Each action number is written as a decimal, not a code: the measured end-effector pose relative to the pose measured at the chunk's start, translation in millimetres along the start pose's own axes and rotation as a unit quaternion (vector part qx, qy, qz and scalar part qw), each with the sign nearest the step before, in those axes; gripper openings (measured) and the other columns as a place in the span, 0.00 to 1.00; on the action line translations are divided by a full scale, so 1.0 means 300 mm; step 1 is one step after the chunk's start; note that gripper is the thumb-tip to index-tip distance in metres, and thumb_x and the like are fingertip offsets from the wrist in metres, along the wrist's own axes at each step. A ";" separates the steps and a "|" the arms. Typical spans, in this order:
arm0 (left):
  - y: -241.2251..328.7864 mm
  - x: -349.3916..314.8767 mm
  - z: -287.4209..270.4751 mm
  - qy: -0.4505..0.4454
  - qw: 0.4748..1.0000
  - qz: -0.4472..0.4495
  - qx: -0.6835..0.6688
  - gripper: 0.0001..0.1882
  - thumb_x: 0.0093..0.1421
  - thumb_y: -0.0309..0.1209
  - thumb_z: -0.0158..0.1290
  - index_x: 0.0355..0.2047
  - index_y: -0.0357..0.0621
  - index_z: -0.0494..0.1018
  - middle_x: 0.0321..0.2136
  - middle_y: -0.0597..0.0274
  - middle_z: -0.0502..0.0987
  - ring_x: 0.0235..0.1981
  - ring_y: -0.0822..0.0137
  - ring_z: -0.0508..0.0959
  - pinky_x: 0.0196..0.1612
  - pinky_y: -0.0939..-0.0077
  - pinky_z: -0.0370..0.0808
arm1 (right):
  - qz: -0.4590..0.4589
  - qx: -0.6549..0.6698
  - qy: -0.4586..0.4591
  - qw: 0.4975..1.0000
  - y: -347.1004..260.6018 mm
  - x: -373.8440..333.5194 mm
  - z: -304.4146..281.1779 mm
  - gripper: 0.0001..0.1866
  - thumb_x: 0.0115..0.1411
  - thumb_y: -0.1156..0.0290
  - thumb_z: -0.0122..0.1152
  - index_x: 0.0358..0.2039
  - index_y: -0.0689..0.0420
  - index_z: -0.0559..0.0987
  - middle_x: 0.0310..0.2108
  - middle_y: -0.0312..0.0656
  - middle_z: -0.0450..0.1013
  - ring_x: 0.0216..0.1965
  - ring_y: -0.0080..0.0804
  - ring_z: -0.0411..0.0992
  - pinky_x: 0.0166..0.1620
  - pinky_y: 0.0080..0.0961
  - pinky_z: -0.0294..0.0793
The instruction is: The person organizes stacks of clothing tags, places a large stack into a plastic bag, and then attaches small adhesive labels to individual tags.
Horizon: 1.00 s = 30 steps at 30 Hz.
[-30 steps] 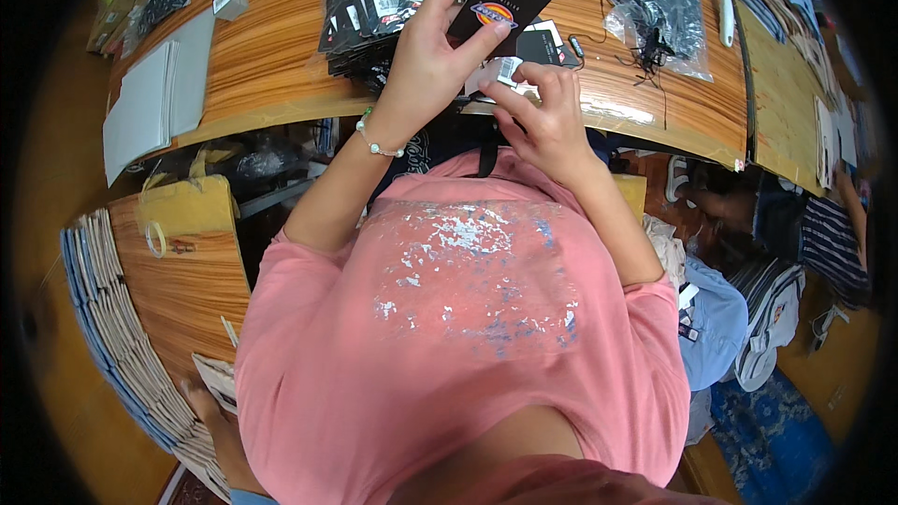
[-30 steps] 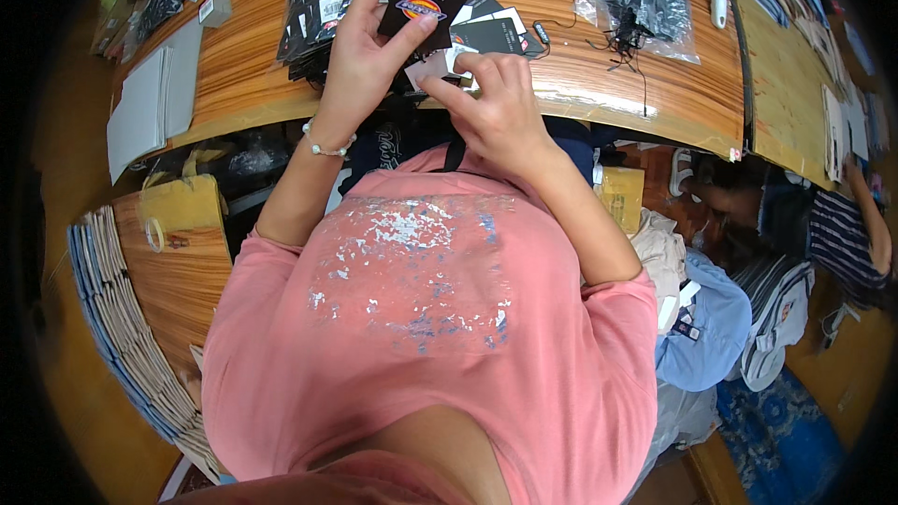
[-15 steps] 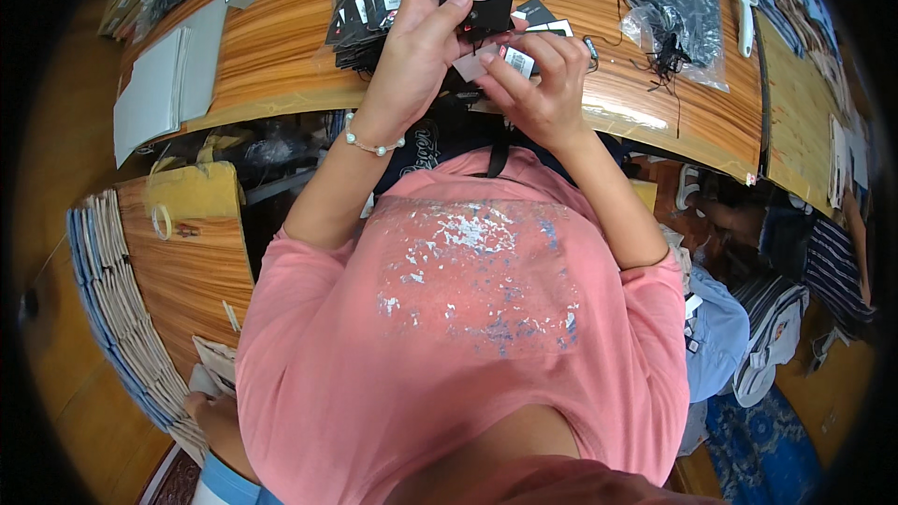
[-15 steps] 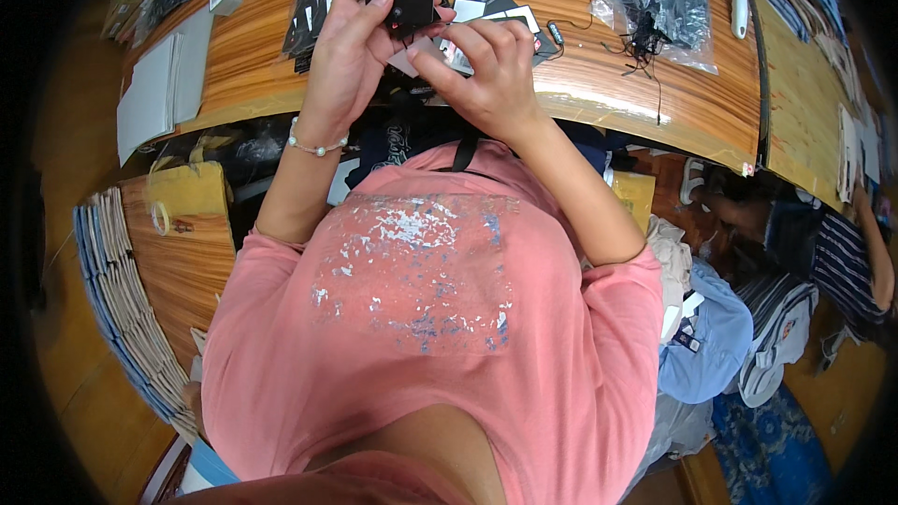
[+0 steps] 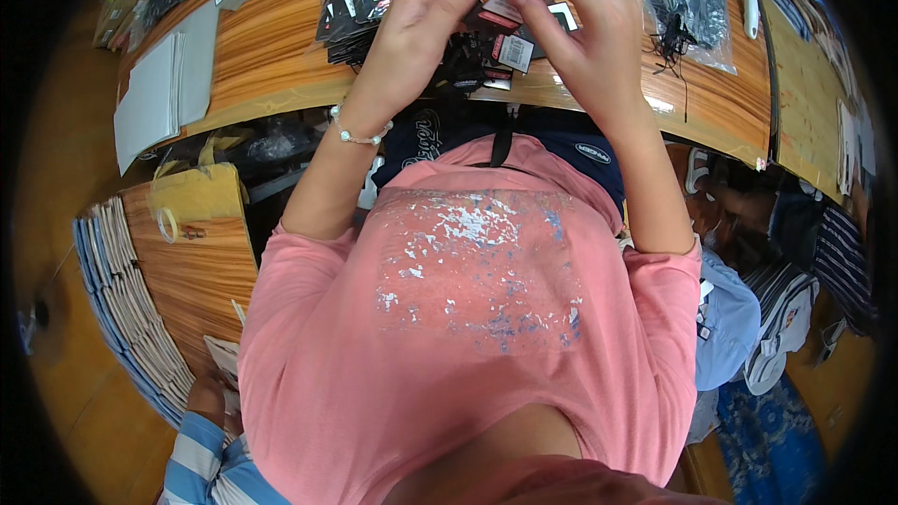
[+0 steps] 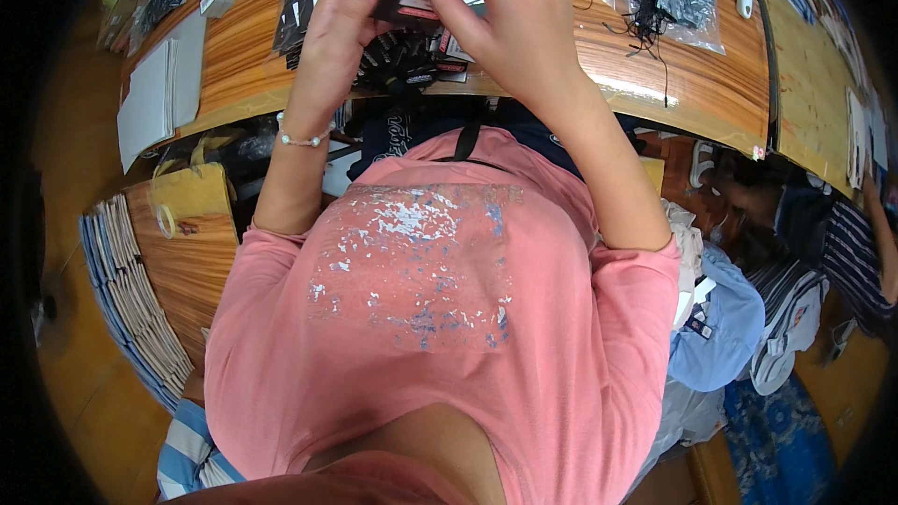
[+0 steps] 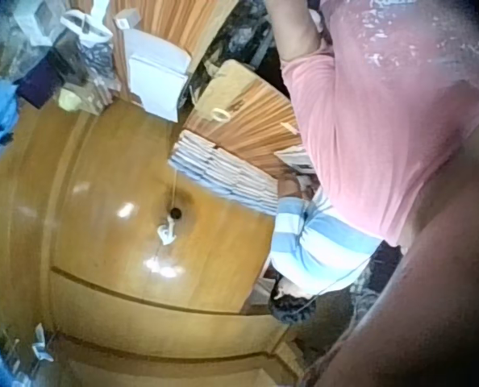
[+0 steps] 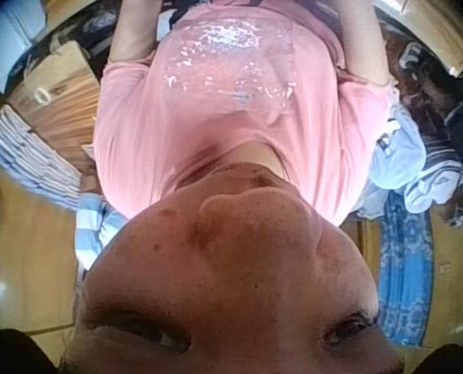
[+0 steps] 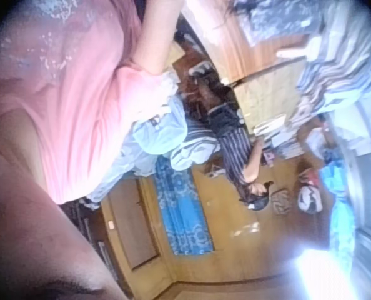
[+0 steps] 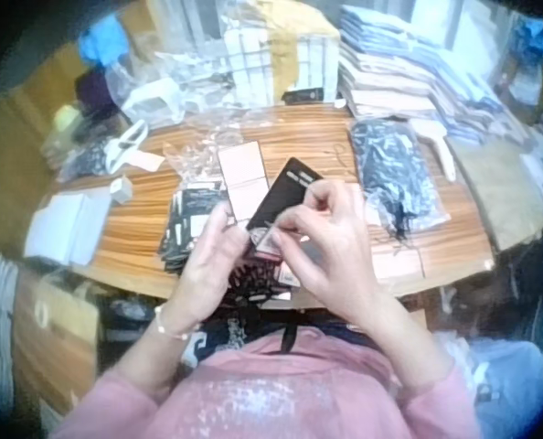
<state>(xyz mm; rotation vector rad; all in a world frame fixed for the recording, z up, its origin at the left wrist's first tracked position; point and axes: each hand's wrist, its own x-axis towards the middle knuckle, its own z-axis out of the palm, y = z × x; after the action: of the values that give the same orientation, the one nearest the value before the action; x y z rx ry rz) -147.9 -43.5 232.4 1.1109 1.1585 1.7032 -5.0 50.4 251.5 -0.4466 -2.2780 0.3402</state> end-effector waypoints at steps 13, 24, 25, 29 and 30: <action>0.008 -0.058 -0.040 0.063 0.995 -0.047 -0.055 0.14 0.60 0.26 0.47 0.45 0.37 0.61 0.37 0.58 0.74 0.37 0.75 0.74 0.42 0.83 0.71 | 0.047 0.121 -0.130 0.983 0.196 -0.135 0.112 0.17 0.52 0.64 0.59 0.43 0.55 0.74 0.38 0.42 0.73 0.43 0.36 0.70 0.54 0.37 0.58; -0.019 -0.079 0.006 0.118 0.937 0.107 0.311 0.13 0.62 0.26 0.42 0.45 0.34 0.59 0.31 0.55 0.74 0.32 0.69 0.75 0.37 0.77 0.70 | -0.106 0.095 -0.263 0.954 0.071 0.017 -0.071 0.10 0.46 0.78 0.57 0.32 0.55 0.75 0.27 0.40 0.71 0.32 0.40 0.70 0.38 0.32 0.68; -0.026 -0.075 -0.003 0.108 0.931 0.101 0.334 0.12 0.62 0.26 0.43 0.44 0.33 0.61 0.30 0.54 0.74 0.30 0.68 0.74 0.35 0.76 0.70 | -0.140 0.058 -0.251 0.956 0.060 0.024 -0.078 0.10 0.46 0.78 0.56 0.32 0.54 0.75 0.27 0.40 0.71 0.31 0.39 0.70 0.39 0.32 0.68; -0.001 -0.063 0.000 0.050 0.964 0.030 0.259 0.11 0.62 0.29 0.44 0.42 0.34 0.63 0.29 0.59 0.74 0.30 0.73 0.73 0.35 0.79 0.69 | -0.206 -0.084 -0.213 0.952 0.005 0.081 -0.079 0.11 0.46 0.75 0.57 0.33 0.51 0.76 0.29 0.36 0.68 0.37 0.33 0.69 0.47 0.31 0.66; 0.003 -0.062 -0.003 0.043 0.973 0.018 0.226 0.11 0.62 0.28 0.44 0.43 0.34 0.63 0.30 0.60 0.73 0.31 0.74 0.73 0.36 0.80 0.69 | -0.212 -0.103 -0.215 0.948 0.001 0.094 -0.074 0.10 0.47 0.74 0.58 0.33 0.51 0.76 0.30 0.37 0.68 0.38 0.33 0.68 0.48 0.31 0.65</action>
<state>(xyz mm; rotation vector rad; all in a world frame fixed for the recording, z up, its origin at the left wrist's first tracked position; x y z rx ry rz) -143.1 -61.1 228.9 1.3423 1.6454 1.5647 -6.5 64.6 284.3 0.0350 -2.7682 -0.0271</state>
